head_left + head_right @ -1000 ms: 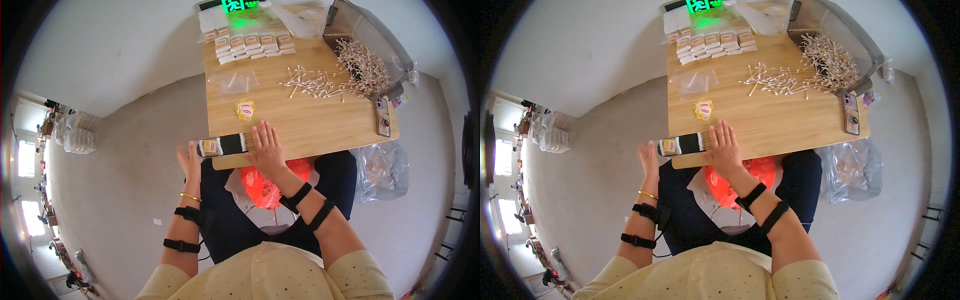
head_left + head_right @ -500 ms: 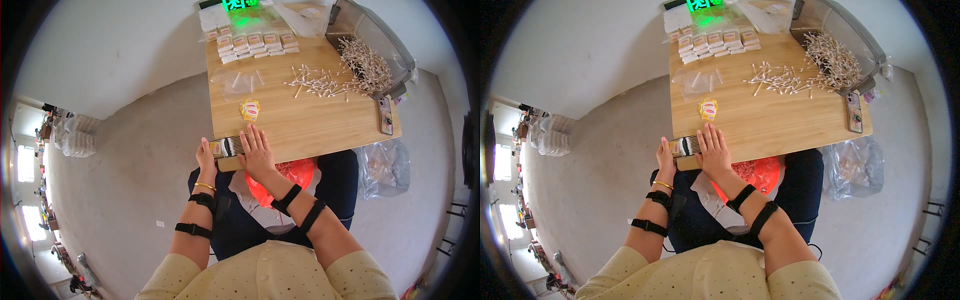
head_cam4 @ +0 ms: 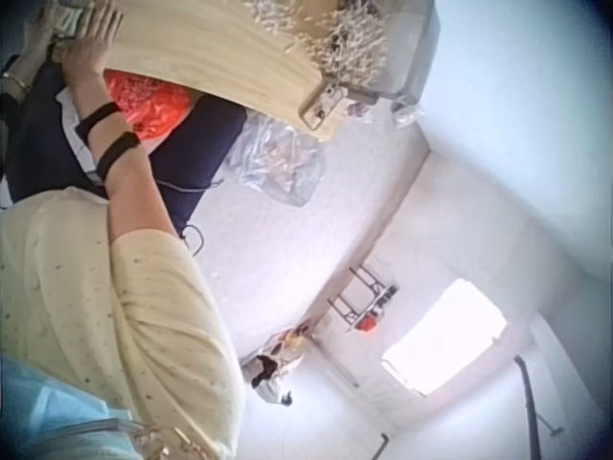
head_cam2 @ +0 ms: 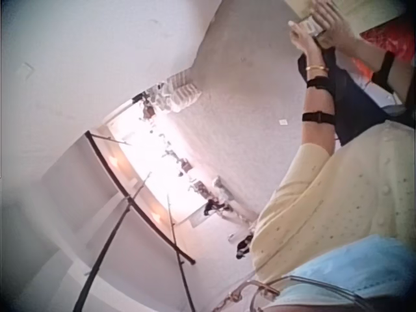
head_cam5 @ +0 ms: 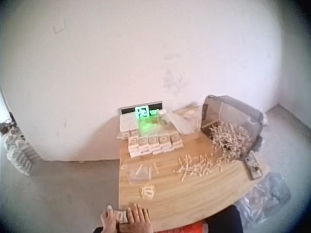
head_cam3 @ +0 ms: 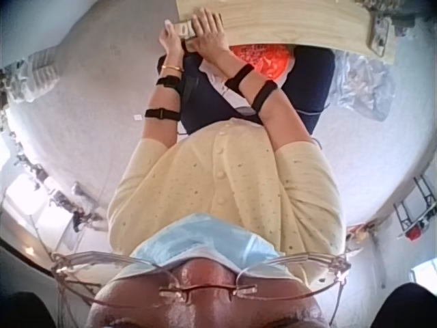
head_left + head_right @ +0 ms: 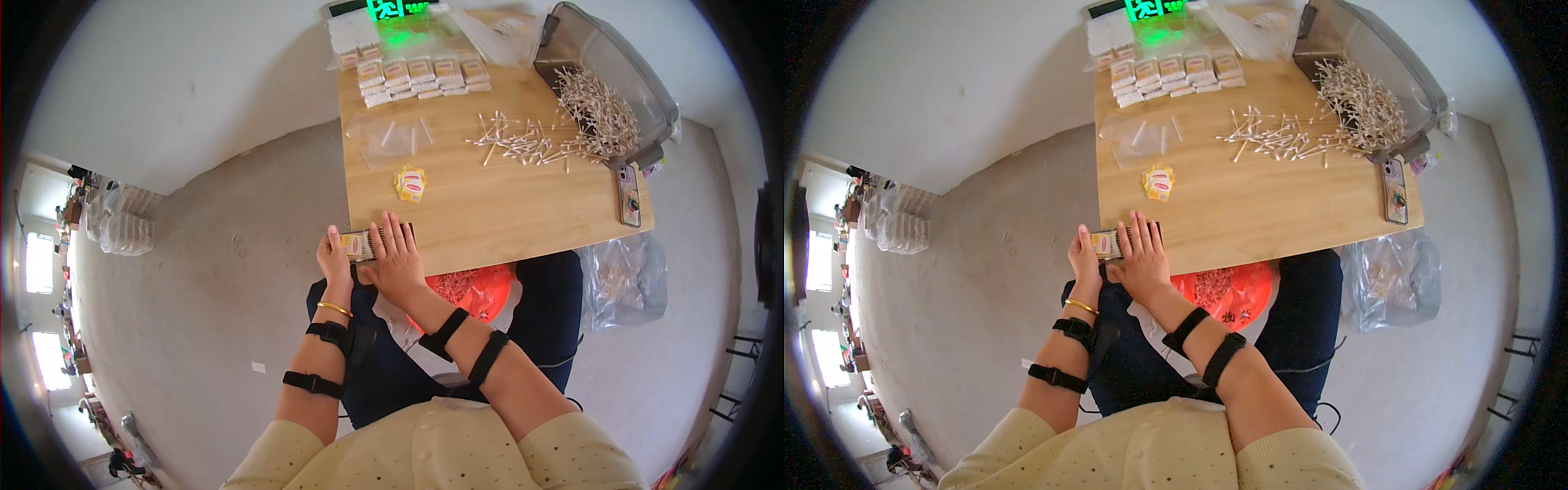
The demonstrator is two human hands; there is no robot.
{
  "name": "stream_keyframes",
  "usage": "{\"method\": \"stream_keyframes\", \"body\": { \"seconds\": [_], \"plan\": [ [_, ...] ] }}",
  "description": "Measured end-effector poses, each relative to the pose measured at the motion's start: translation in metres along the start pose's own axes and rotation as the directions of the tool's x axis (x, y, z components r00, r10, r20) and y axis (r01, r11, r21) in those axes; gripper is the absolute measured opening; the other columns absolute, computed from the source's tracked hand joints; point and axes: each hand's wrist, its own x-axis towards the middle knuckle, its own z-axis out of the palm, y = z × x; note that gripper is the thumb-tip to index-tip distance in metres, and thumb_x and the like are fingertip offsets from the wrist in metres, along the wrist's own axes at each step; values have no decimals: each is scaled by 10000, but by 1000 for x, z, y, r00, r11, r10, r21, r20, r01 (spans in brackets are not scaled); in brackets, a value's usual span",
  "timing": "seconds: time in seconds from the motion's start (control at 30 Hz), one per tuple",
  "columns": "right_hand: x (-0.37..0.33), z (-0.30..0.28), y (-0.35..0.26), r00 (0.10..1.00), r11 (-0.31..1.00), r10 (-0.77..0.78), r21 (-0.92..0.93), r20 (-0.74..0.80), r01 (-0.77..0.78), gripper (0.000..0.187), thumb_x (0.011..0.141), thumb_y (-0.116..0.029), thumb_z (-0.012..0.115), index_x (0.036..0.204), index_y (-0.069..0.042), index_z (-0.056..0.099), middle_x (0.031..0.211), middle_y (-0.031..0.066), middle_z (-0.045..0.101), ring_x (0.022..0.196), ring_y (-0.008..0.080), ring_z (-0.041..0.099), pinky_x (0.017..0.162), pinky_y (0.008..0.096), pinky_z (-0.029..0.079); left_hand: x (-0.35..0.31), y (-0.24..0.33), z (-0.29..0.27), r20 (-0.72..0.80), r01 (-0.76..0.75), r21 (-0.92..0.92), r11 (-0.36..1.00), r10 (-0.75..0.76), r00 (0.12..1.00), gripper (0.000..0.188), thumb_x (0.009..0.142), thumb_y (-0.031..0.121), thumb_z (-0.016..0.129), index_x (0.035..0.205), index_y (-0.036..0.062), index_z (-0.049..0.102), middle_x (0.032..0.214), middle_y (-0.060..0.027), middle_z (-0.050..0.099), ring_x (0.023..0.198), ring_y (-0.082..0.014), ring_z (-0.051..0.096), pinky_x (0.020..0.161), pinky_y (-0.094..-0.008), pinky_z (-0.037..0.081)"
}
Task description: The person is counting cotton swabs and placing them into small clear plastic bags.
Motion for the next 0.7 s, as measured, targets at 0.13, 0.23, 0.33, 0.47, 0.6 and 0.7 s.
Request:
{"method": "stream_keyframes", "body": {
  "seconds": [0.13, 0.23, 0.33, 0.47, 0.6, 0.7],
  "plan": [
    [-8, -18, 15, 990, 990, 125, -78, 70, -120, 957, 967, -582, 558, 1604, 54, 235, 1693, 252, 183, 1597, 358, 120, 1292, 515, 91, -1, 30, -17, 120, 83, 196, 977, -107, 987, 535, 1069, 522, 528, 833, 48, 606, 713, -6, 574, 638, -81, 550, 563, -266, 468],
    [-13, -15, 25, 997, 993, 71, -98, -6, -71, 1008, 943, -609, 579, 1604, 66, 226, 1696, 245, 181, 1599, 350, 117, 1293, 514, 82, 5, 34, -30, 88, 88, 214, 973, -108, 990, 575, 1061, 499, 552, 802, -14, 575, 673, -30, 544, 635, -141, 457, 595, -347, 429],
    [-6, -10, 13, 999, 988, 36, -149, 17, -33, 1031, 934, -636, 571, 1603, 70, 229, 1701, 240, 173, 1601, 346, 111, 1294, 514, 76, 20, 13, -41, 109, -138, 385, 912, 103, 989, 539, 1060, 456, 571, 819, -25, 582, 685, -46, 544, 660, -155, 448, 619, -369, 422],
    [1, -9, -5, 989, 975, 64, -222, 132, -33, 1049, 933, -685, 531, 1596, 77, 249, 1701, 244, 173, 1602, 353, 97, 1291, 525, 73, 19, 4, -34, 153, -275, 477, 835, 229, 961, 495, 1061, 411, 581, 834, -28, 600, 693, -81, 541, 664, -173, 465, 627, -380, 430],
    [4, 1, -22, 995, 985, 34, -173, 96, -17, 1060, 930, -712, 511, 1589, 82, 269, 1697, 247, 186, 1600, 370, 98, 1286, 543, 73, 22, -6, -32, 156, -292, 372, 881, 250, 956, 472, 1064, 388, 577, 857, -36, 605, 699, -119, 555, 666, -204, 485, 634, -389, 441],
    [5, 3, -24, 997, 988, 4, -154, 75, 7, 1032, 944, -690, 508, 1587, 83, 272, 1696, 242, 194, 1597, 367, 117, 1288, 530, 84, 24, -10, -38, 143, -250, 359, 899, 212, 967, 471, 1067, 397, 565, 887, -35, 615, 750, -142, 595, 699, -208, 523, 660, -386, 458]
  ]
}}
